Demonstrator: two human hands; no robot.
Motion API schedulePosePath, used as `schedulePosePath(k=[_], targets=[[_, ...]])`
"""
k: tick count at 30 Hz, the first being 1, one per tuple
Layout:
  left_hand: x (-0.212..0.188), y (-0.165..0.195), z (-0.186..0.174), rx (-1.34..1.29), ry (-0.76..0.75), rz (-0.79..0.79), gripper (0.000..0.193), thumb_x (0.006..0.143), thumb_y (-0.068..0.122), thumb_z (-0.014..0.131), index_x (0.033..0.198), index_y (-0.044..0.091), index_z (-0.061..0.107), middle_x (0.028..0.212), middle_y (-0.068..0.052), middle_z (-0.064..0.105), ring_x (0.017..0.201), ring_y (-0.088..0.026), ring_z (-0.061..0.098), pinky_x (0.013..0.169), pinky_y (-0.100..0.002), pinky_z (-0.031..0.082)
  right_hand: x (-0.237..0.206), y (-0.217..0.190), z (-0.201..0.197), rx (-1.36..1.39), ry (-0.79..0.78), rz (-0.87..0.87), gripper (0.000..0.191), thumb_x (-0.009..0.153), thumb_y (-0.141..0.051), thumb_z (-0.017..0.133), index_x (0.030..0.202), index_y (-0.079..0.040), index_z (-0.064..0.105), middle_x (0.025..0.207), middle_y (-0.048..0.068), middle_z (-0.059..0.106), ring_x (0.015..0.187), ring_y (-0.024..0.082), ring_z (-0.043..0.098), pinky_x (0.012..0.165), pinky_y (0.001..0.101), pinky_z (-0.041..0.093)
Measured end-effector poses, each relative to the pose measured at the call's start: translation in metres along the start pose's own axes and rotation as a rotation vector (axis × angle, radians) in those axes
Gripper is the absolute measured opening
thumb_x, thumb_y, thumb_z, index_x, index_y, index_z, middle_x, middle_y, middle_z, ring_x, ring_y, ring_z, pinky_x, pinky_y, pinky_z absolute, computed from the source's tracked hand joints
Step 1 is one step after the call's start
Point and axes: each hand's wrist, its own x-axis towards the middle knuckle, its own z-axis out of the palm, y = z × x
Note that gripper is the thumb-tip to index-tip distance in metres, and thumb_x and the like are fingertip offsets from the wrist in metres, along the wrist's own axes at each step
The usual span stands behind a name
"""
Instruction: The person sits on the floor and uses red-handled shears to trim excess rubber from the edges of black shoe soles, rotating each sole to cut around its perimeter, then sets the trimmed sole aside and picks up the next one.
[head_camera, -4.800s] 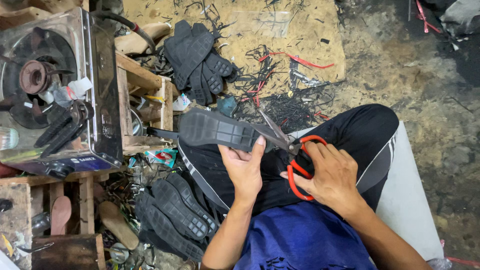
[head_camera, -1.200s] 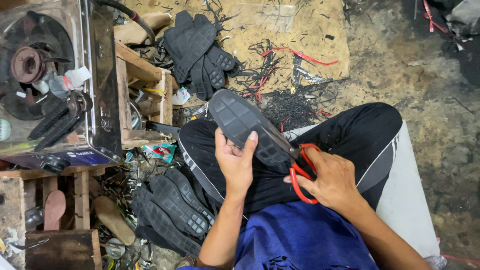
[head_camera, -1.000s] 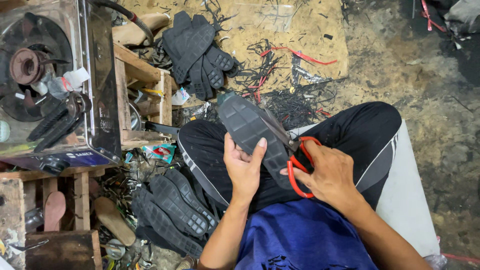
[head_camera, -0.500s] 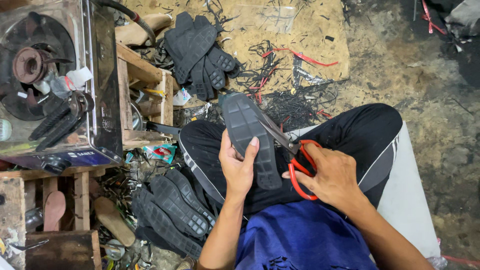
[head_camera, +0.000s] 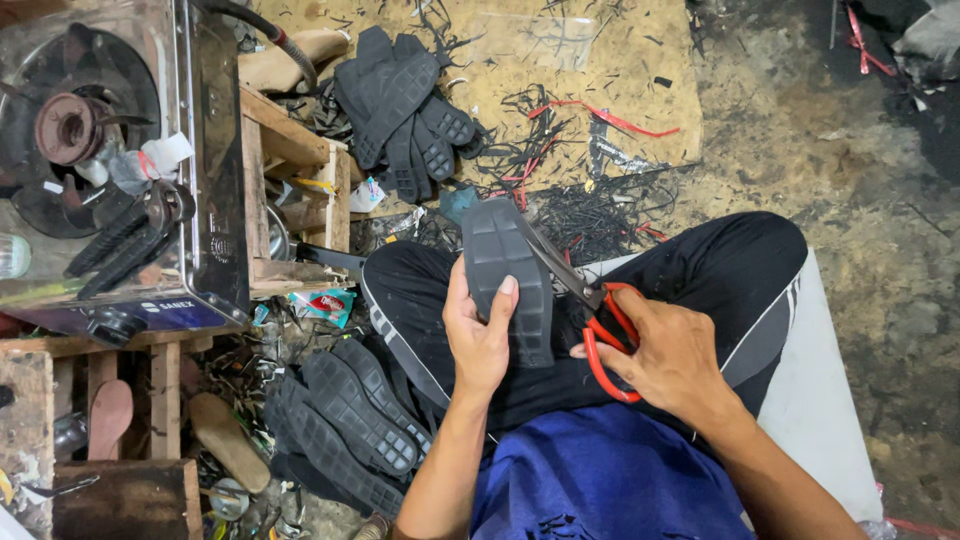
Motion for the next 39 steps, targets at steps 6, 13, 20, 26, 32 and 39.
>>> schedulePosePath(k=[6,13,20,26,32,39], targets=[[-0.007,0.001,0.003,0.043,-0.101,-0.029,0.047,0.101,0.008,0.065,0.145,-0.003,0.051,0.127,-0.007,0.068,0.116,-0.013,0.063,0.104,-0.028,0.049,0.006,0.001,-0.003,-0.024,0.062,-0.020,0.067,0.066,-0.061,0.083,0.103,-0.007,0.066,0.062,0.011,0.064,0.057,0.033,0.066,0.053,0.0441,0.048],[0.000,-0.002,-0.013,0.007,-0.172,-0.065,0.053,0.099,0.007,0.067,0.148,-0.004,0.050,0.129,-0.009,0.068,0.118,-0.014,0.065,0.105,-0.029,0.049,0.006,0.014,-0.011,0.021,0.035,-0.045,0.063,0.069,-0.055,0.082,0.106,-0.006,0.069,0.057,0.011,0.061,0.049,0.033,0.063,0.049,0.0426,0.048],[0.010,0.007,-0.033,0.040,-0.285,-0.081,0.060,0.096,0.005,0.068,0.151,-0.005,0.046,0.135,-0.010,0.066,0.124,-0.016,0.062,0.111,-0.030,0.045,0.006,0.021,-0.022,-0.051,0.044,-0.072,0.067,0.064,-0.053,0.084,0.108,-0.006,0.068,0.065,0.012,0.066,0.060,0.034,0.065,0.059,0.0450,0.049],[0.010,0.017,-0.034,0.129,-0.412,-0.143,0.060,0.093,0.002,0.068,0.150,-0.004,0.049,0.135,-0.010,0.066,0.124,-0.015,0.061,0.109,-0.030,0.045,0.010,0.023,-0.028,-0.135,0.106,-0.182,0.063,0.060,-0.052,0.085,0.101,-0.008,0.067,0.076,0.011,0.069,0.068,0.033,0.066,0.064,0.0429,0.049],[0.019,0.031,-0.046,0.174,-0.507,-0.216,0.062,0.091,0.003,0.069,0.149,-0.003,0.050,0.132,-0.010,0.068,0.123,-0.015,0.062,0.109,-0.030,0.045,0.009,0.037,-0.034,-0.176,-0.011,-0.212,0.064,0.060,-0.056,0.084,0.103,-0.010,0.069,0.070,0.008,0.069,0.064,0.031,0.067,0.063,0.0416,0.050],[0.029,0.038,-0.055,0.193,-0.600,-0.236,0.064,0.088,0.003,0.069,0.149,-0.003,0.051,0.135,-0.009,0.067,0.127,-0.016,0.059,0.113,-0.030,0.041,0.005,0.052,-0.033,-0.147,-0.040,-0.309,0.061,0.064,-0.055,0.081,0.100,-0.008,0.066,0.070,0.010,0.069,0.065,0.033,0.067,0.061,0.0428,0.051]])
